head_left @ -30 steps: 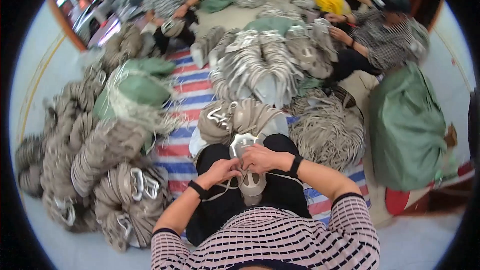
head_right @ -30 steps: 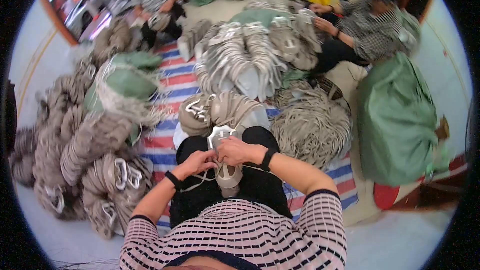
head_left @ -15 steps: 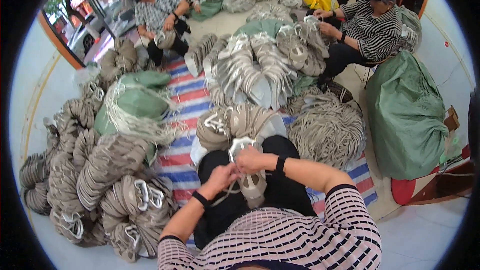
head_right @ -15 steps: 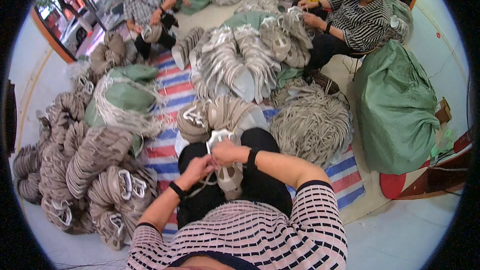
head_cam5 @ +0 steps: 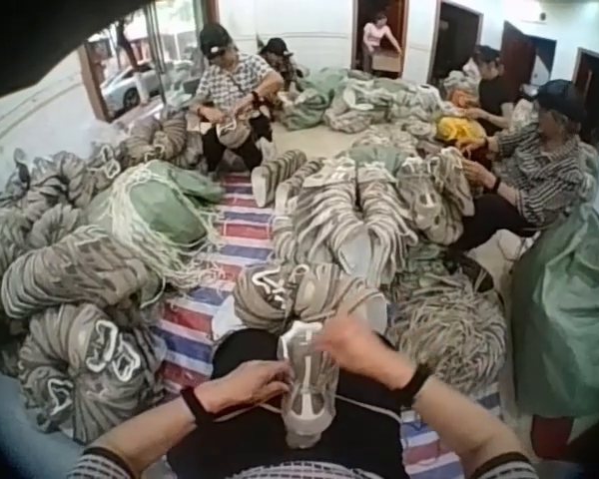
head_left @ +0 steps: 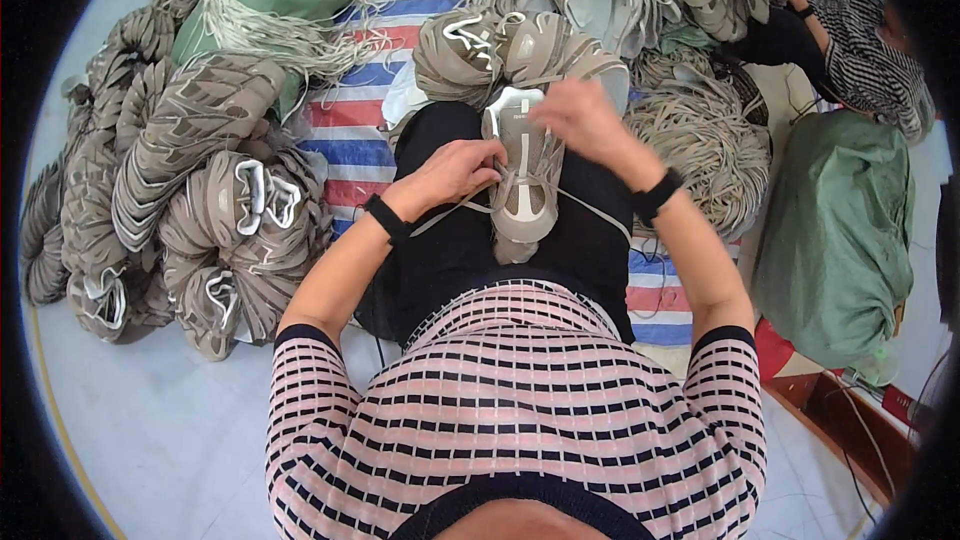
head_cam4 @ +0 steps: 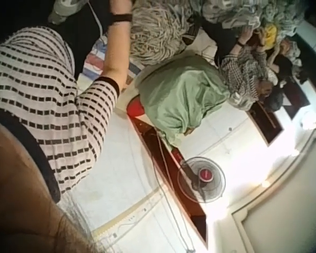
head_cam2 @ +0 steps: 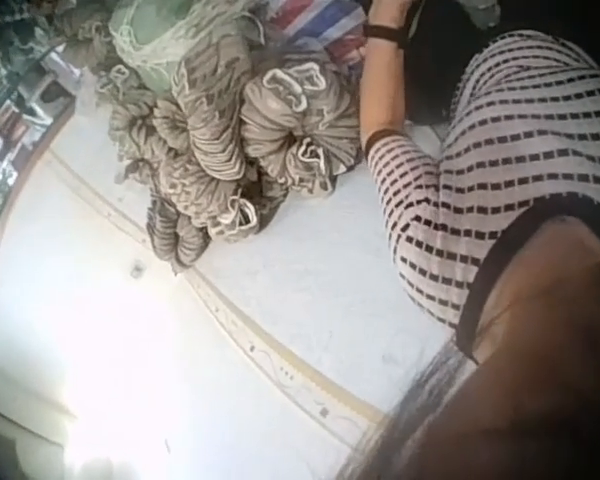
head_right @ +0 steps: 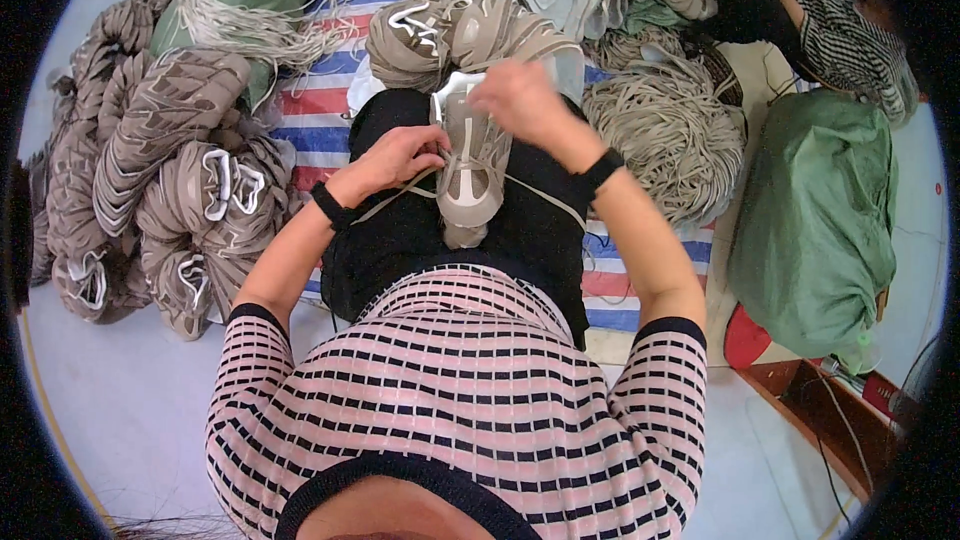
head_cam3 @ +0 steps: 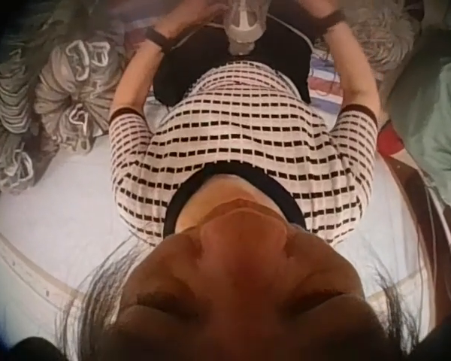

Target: Lacing and preparing shoe components in a shoe manufacturing facility.

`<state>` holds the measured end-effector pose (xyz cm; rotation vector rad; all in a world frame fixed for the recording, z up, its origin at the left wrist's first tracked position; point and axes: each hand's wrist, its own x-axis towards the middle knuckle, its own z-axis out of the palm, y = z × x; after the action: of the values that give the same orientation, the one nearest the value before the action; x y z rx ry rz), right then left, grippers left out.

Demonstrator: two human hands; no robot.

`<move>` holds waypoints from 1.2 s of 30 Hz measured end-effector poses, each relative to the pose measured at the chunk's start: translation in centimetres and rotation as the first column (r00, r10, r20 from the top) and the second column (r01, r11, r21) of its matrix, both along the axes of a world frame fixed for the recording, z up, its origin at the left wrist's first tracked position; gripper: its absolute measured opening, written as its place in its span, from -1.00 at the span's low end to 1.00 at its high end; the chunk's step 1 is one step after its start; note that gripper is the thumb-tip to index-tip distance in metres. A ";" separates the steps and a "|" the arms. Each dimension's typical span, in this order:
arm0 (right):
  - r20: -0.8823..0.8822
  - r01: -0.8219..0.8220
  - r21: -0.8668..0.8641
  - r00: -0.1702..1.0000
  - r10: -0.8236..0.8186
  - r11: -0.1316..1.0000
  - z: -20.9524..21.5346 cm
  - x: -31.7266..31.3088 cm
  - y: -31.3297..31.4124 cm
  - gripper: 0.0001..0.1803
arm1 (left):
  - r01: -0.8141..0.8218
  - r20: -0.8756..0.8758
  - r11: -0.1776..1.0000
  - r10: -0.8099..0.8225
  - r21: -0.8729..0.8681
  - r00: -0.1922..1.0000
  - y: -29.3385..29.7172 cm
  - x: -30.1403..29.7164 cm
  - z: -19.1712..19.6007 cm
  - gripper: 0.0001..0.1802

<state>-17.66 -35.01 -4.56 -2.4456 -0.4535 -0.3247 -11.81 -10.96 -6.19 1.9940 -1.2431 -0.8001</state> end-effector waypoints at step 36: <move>-0.003 0.052 -0.142 0.999 -0.053 0.989 1.1 -4.0 1.6 -0.75 | -0.389 -0.800 0.917 0.169 -0.087 0.576 1.5 -0.8 1.9 -0.86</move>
<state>-21.64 -33.42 -3.43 -2.5996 -0.4225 -0.3154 -12.64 -9.44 -4.31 1.3023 -0.4448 -1.1076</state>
